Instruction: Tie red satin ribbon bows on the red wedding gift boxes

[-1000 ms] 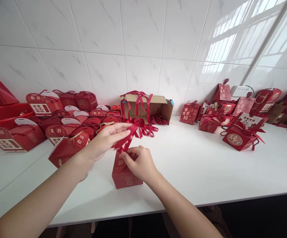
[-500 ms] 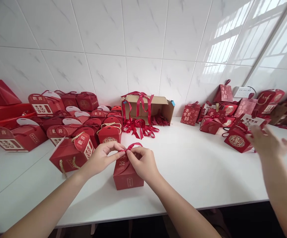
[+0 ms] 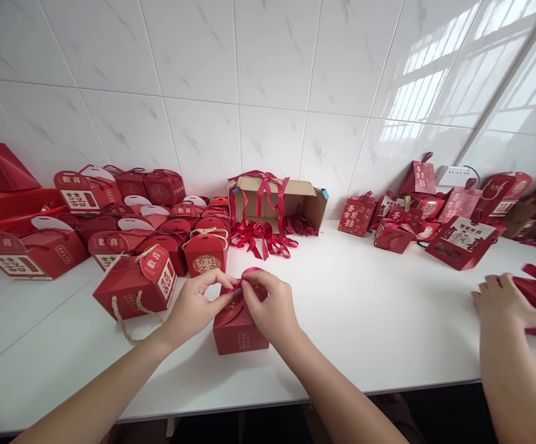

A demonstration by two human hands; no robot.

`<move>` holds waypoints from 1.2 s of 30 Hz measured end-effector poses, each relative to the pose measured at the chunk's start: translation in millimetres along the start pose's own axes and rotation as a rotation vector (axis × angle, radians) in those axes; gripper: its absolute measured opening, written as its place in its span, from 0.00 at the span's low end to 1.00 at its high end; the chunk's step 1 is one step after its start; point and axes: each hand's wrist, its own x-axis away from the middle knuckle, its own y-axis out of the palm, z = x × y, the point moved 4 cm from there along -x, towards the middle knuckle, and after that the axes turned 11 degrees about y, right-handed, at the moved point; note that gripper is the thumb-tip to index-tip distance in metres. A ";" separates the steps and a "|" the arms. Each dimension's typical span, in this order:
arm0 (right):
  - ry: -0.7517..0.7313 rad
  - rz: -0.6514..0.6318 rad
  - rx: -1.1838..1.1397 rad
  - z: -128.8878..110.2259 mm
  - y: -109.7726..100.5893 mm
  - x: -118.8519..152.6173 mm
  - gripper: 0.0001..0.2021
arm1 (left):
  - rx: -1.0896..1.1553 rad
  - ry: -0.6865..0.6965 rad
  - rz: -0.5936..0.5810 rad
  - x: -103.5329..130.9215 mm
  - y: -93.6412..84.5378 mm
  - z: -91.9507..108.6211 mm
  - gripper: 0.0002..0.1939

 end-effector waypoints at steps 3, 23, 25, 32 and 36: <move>-0.097 0.016 0.129 -3.5 -1.6 3.6 0.08 | 0.002 0.028 0.024 1.4 0.6 -3.3 0.03; 0.326 -0.269 -0.396 18.2 11.3 -4.2 0.13 | 0.216 -0.079 0.163 -4.1 1.1 -17.8 0.10; 0.329 -0.258 -0.392 19.1 12.8 -3.9 0.13 | 0.159 -0.020 0.103 -2.2 -2.5 -13.6 0.06; 0.282 -0.286 -0.279 13.5 5.9 -0.5 0.14 | 0.005 -0.081 -0.043 0.4 -6.1 -8.3 0.08; 0.174 -0.360 -0.065 5.2 -4.3 8.1 0.13 | 0.015 -0.109 -0.070 -1.2 -7.3 -3.4 0.04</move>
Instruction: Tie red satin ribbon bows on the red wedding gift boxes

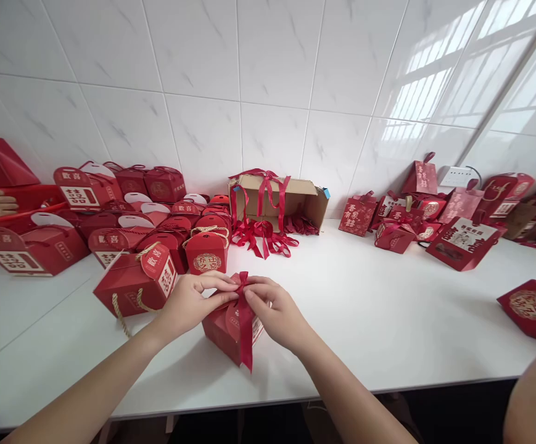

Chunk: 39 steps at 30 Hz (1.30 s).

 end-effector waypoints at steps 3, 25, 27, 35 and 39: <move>-0.109 0.068 0.221 -5.8 -7.0 8.3 0.11 | 0.002 0.010 -0.022 1.2 -3.6 4.2 0.04; -0.053 -0.075 0.318 -31.4 -14.7 -30.9 0.13 | -0.189 0.138 -0.324 -11.3 -23.3 18.7 0.08; -0.114 -0.087 0.291 -33.6 -15.6 -27.1 0.11 | -0.243 0.160 -0.355 -14.3 -26.3 24.3 0.08; -0.535 -0.104 0.701 -32.1 -9.3 -2.6 0.19 | -0.265 0.116 -0.442 -22.8 -27.7 23.8 0.05; -0.648 -0.077 0.814 -25.4 -4.4 -2.5 0.17 | -0.274 0.097 -0.459 -28.3 -31.3 17.1 0.06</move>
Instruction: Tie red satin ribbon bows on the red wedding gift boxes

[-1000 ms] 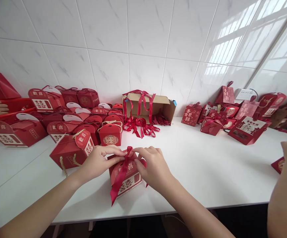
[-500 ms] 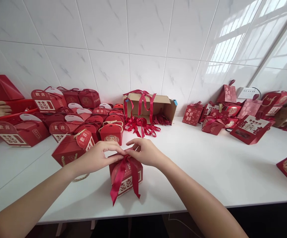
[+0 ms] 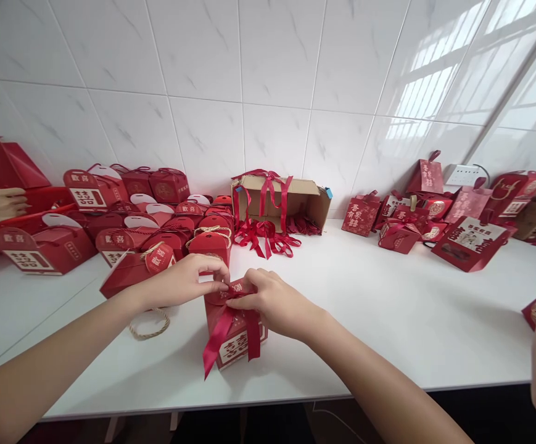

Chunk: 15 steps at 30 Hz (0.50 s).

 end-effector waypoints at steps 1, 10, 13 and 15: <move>-0.012 0.007 0.003 0.3 1.0 -0.1 0.16 | 0.005 -0.002 -0.003 -0.8 -1.3 -1.7 0.06; 0.044 -0.040 -0.207 9.0 5.6 0.2 0.17 | 0.172 0.037 -0.105 -1.0 0.7 -2.9 0.08; 0.038 -0.027 -0.240 12.1 6.8 1.3 0.19 | 0.103 0.017 -0.174 1.6 3.9 -6.8 0.10; 0.042 -0.031 -0.253 13.3 7.5 1.8 0.19 | 0.058 -0.006 -0.218 3.8 6.0 -10.3 0.12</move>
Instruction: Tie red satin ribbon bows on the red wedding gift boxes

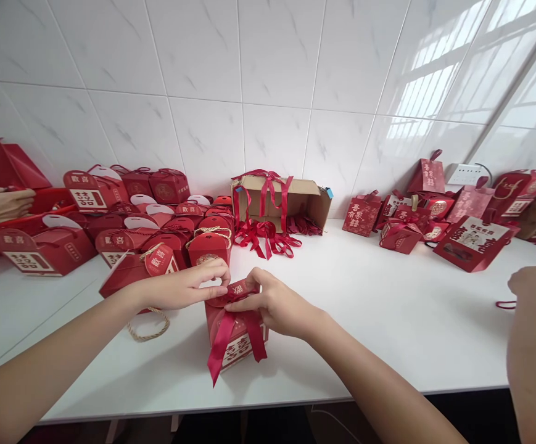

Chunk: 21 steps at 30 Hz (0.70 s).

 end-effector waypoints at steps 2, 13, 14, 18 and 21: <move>0.001 -0.007 -0.006 0.4 0.2 0.3 0.19 | -0.014 -0.015 -0.030 1.8 1.7 -1.9 0.13; -0.039 -0.017 0.027 -3.9 0.6 -0.9 0.17 | 0.027 0.140 0.128 -13.2 8.5 0.2 0.15; -0.031 -0.017 0.033 -3.7 0.8 -0.8 0.17 | -0.030 0.139 0.149 -15.1 9.2 -2.1 0.16; -0.030 -0.011 -0.011 -2.0 1.5 0.4 0.17 | -0.059 0.147 0.182 -17.0 11.9 -5.5 0.17; -0.032 0.001 -0.044 -0.6 1.6 1.5 0.18 | 0.088 0.128 0.228 -13.9 10.9 -4.8 0.13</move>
